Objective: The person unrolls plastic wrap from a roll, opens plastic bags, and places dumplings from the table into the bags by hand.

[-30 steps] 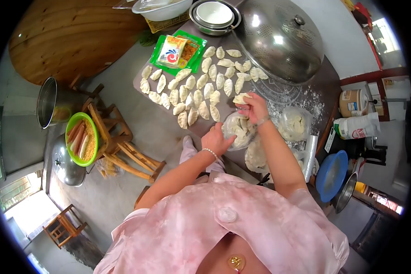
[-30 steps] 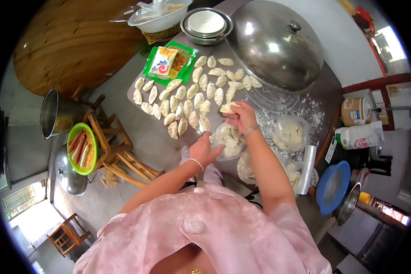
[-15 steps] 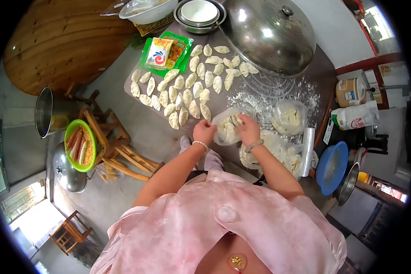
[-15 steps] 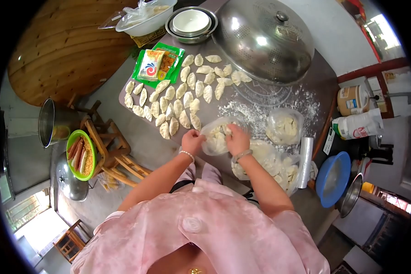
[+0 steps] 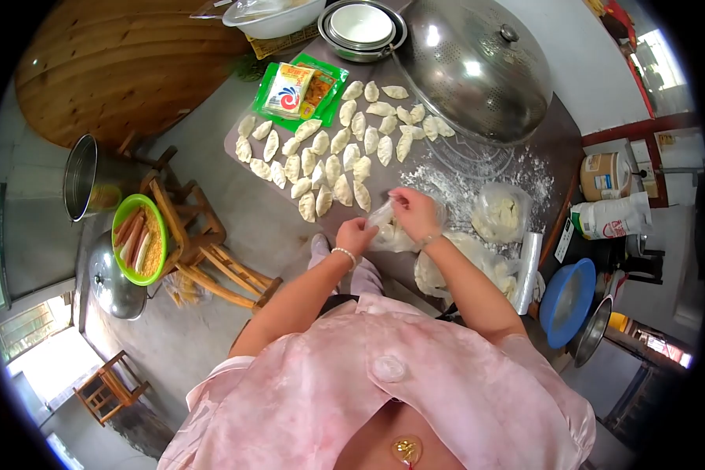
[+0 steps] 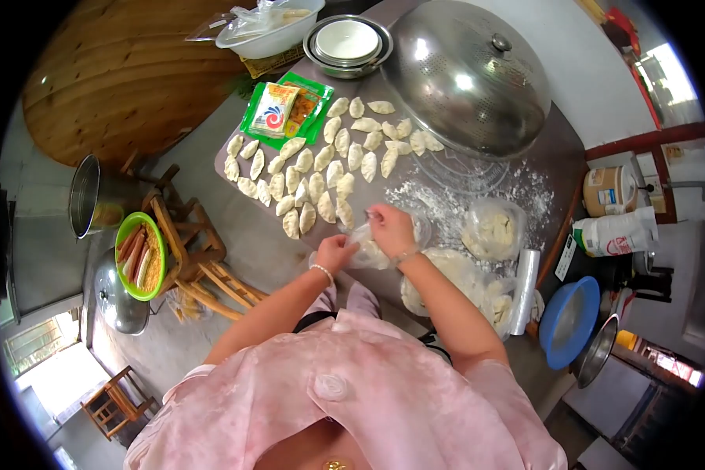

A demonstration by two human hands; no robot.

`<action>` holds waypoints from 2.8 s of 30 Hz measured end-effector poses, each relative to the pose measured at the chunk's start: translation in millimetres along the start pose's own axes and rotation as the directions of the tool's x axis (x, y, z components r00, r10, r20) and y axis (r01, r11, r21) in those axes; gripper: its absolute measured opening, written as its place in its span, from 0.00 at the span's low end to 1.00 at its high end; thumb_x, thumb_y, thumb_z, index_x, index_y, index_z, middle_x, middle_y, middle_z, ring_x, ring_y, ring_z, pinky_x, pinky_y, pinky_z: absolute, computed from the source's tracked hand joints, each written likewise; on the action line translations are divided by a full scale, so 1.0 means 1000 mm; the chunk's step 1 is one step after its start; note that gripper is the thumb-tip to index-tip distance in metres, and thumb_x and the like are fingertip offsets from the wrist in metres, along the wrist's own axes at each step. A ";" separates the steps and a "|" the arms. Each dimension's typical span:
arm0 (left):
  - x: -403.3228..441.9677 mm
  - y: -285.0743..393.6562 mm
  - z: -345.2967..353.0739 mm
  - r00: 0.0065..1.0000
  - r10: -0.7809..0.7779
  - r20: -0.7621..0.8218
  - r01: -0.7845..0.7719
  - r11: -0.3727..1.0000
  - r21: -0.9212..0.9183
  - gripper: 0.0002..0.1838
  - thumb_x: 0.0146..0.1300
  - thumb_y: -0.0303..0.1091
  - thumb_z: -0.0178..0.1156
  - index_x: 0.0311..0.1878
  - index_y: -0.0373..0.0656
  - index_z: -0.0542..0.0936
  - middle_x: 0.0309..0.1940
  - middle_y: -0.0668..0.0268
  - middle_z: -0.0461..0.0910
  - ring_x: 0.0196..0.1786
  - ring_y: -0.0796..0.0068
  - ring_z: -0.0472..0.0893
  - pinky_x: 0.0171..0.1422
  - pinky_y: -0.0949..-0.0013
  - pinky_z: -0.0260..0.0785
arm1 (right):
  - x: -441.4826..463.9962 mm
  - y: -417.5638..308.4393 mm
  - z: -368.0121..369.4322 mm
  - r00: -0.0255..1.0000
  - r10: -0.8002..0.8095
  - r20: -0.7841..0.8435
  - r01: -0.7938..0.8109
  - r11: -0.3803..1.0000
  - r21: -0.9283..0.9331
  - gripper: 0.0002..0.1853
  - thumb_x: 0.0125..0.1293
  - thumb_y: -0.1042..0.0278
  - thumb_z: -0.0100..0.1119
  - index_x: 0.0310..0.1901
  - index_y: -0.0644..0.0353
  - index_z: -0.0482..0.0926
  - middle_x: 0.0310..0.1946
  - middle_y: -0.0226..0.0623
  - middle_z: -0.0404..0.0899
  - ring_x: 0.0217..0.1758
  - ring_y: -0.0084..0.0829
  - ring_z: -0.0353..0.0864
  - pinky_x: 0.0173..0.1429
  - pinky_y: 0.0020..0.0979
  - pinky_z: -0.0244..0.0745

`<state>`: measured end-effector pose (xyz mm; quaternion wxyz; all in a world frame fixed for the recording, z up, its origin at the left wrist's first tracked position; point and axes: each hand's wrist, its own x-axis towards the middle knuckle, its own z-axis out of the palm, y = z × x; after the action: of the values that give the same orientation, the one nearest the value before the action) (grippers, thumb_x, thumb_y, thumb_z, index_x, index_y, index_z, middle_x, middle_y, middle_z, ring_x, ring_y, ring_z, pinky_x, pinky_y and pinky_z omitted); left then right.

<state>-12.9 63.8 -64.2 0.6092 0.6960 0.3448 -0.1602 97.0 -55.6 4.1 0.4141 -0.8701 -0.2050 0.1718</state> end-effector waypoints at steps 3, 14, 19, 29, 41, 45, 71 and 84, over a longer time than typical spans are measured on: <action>-0.016 0.009 -0.006 0.993 0.117 -0.015 -0.116 0.993 0.035 0.16 0.46 0.42 0.62 0.33 0.38 0.79 0.24 0.60 0.79 0.25 0.70 0.78 0.33 0.67 0.69 | 0.033 -0.018 0.030 0.981 -0.058 0.186 0.111 0.950 -0.293 0.13 0.52 0.63 0.59 0.37 0.60 0.78 0.32 0.44 0.78 0.36 0.40 0.79 0.40 0.36 0.74; -0.030 0.000 -0.020 0.990 0.133 0.044 -0.139 0.975 0.175 0.12 0.47 0.38 0.60 0.32 0.40 0.80 0.26 0.56 0.79 0.31 0.58 0.79 0.39 0.62 0.70 | 0.047 -0.020 0.063 0.931 0.163 0.328 0.085 0.774 -0.627 0.30 0.44 0.54 0.68 0.48 0.57 0.67 0.41 0.47 0.74 0.42 0.47 0.76 0.44 0.41 0.72; -0.026 -0.006 -0.016 0.981 0.195 0.012 -0.193 0.961 0.200 0.10 0.47 0.35 0.58 0.32 0.40 0.80 0.26 0.56 0.79 0.32 0.59 0.79 0.39 0.63 0.70 | 0.046 -0.008 0.068 0.969 0.123 0.216 0.023 0.821 -0.570 0.24 0.45 0.65 0.62 0.47 0.57 0.70 0.37 0.50 0.76 0.39 0.49 0.77 0.44 0.42 0.72; -0.058 0.040 -0.024 0.772 0.627 -0.101 -0.540 0.733 0.413 0.11 0.50 0.30 0.58 0.39 0.44 0.76 0.38 0.62 0.77 0.41 0.62 0.77 0.43 0.66 0.70 | 0.043 0.004 -0.026 0.868 0.339 0.364 -0.491 0.467 0.736 0.20 0.52 0.82 0.48 0.50 0.67 0.71 0.36 0.38 0.78 0.35 0.29 0.80 0.32 0.25 0.78; -0.039 0.056 0.046 0.632 0.548 0.548 -0.693 0.082 0.716 0.10 0.50 0.29 0.52 0.37 0.42 0.77 0.31 0.64 0.76 0.42 0.65 0.75 0.64 0.50 0.52 | -0.011 0.036 -0.072 0.844 0.392 0.365 -0.497 0.318 0.807 0.10 0.61 0.74 0.51 0.43 0.67 0.72 0.35 0.42 0.78 0.38 0.36 0.81 0.34 0.32 0.81; -0.049 0.049 0.050 0.526 0.632 0.569 -0.769 0.067 0.636 0.07 0.48 0.29 0.52 0.31 0.46 0.78 0.28 0.66 0.76 0.40 0.67 0.75 0.61 0.52 0.56 | -0.011 0.043 -0.066 0.836 0.402 0.372 -0.497 0.270 0.824 0.11 0.61 0.74 0.51 0.46 0.66 0.71 0.36 0.41 0.78 0.40 0.35 0.80 0.38 0.33 0.80; -0.065 0.065 0.023 0.635 0.769 -0.074 -0.608 0.556 0.567 0.12 0.46 0.34 0.61 0.36 0.42 0.76 0.34 0.60 0.76 0.40 0.59 0.75 0.42 0.60 0.68 | -0.010 0.051 -0.062 0.944 0.222 0.242 -0.057 0.837 -0.544 0.09 0.49 0.68 0.52 0.32 0.55 0.80 0.33 0.45 0.79 0.39 0.47 0.77 0.44 0.42 0.72; -0.016 0.021 -0.003 0.935 -0.272 0.229 0.347 0.560 -0.753 0.02 0.59 0.28 0.54 0.34 0.44 0.71 0.25 0.67 0.77 0.21 0.78 0.71 0.28 0.72 0.70 | 0.017 0.042 -0.023 0.956 0.037 0.292 0.088 0.911 -0.404 0.15 0.54 0.72 0.49 0.45 0.56 0.77 0.29 0.45 0.79 0.33 0.42 0.79 0.39 0.36 0.73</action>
<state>-11.0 61.8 -37.5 0.8270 0.2814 0.4695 -0.1281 131.5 -86.5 -17.5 0.1884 -0.8997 -0.3070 0.2465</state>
